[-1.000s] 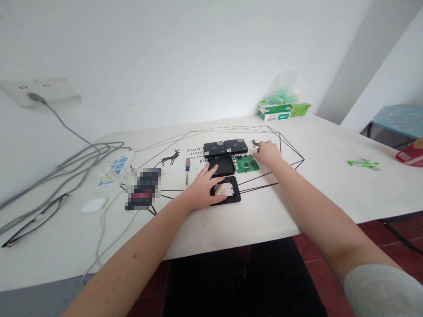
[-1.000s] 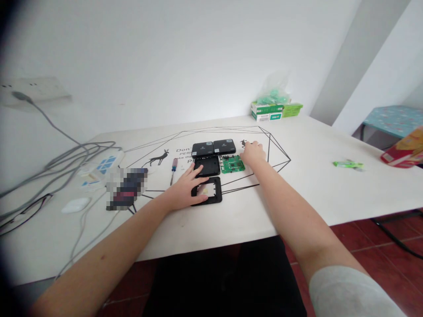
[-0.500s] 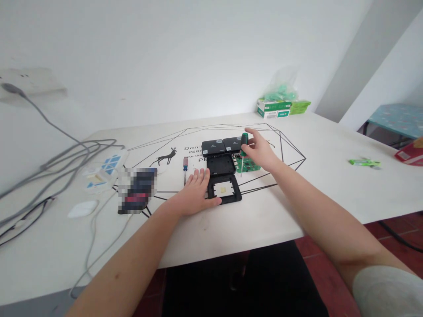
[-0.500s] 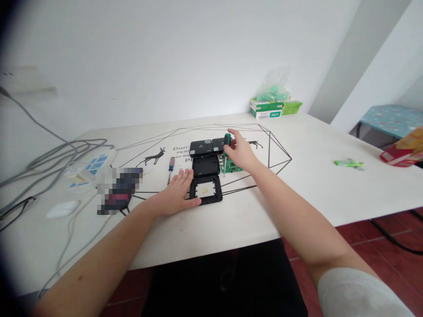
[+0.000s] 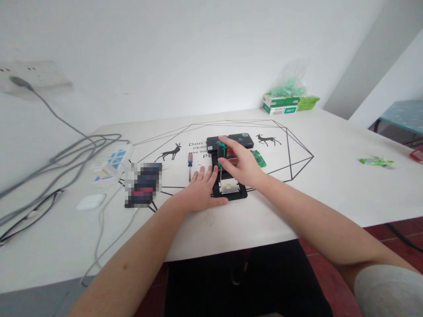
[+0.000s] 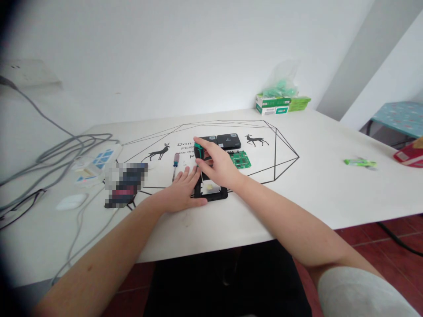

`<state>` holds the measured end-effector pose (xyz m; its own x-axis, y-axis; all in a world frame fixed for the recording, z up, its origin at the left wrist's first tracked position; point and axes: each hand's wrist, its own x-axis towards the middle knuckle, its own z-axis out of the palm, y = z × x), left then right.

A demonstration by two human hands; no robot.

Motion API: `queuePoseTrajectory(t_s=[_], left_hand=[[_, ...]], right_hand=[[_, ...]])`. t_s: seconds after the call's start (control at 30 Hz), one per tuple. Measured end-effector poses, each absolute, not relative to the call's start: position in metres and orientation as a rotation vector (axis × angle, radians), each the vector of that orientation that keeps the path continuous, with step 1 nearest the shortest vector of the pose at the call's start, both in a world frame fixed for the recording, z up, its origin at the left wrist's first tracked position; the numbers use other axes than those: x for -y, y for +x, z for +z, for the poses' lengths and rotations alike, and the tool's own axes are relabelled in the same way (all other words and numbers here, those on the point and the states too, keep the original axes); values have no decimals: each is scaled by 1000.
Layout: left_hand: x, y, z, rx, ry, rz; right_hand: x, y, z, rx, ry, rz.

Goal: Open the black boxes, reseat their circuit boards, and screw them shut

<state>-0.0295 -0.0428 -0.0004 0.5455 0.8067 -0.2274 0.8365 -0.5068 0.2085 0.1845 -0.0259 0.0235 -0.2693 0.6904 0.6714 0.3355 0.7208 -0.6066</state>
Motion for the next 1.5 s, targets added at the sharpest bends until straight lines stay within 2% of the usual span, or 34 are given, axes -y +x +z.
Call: queuePoseTrajectory(t_s=[1.5], left_hand=[[43,-26,10,-1360,2431,-216]], right_hand=[[23,170,32,1770,-725,416]])
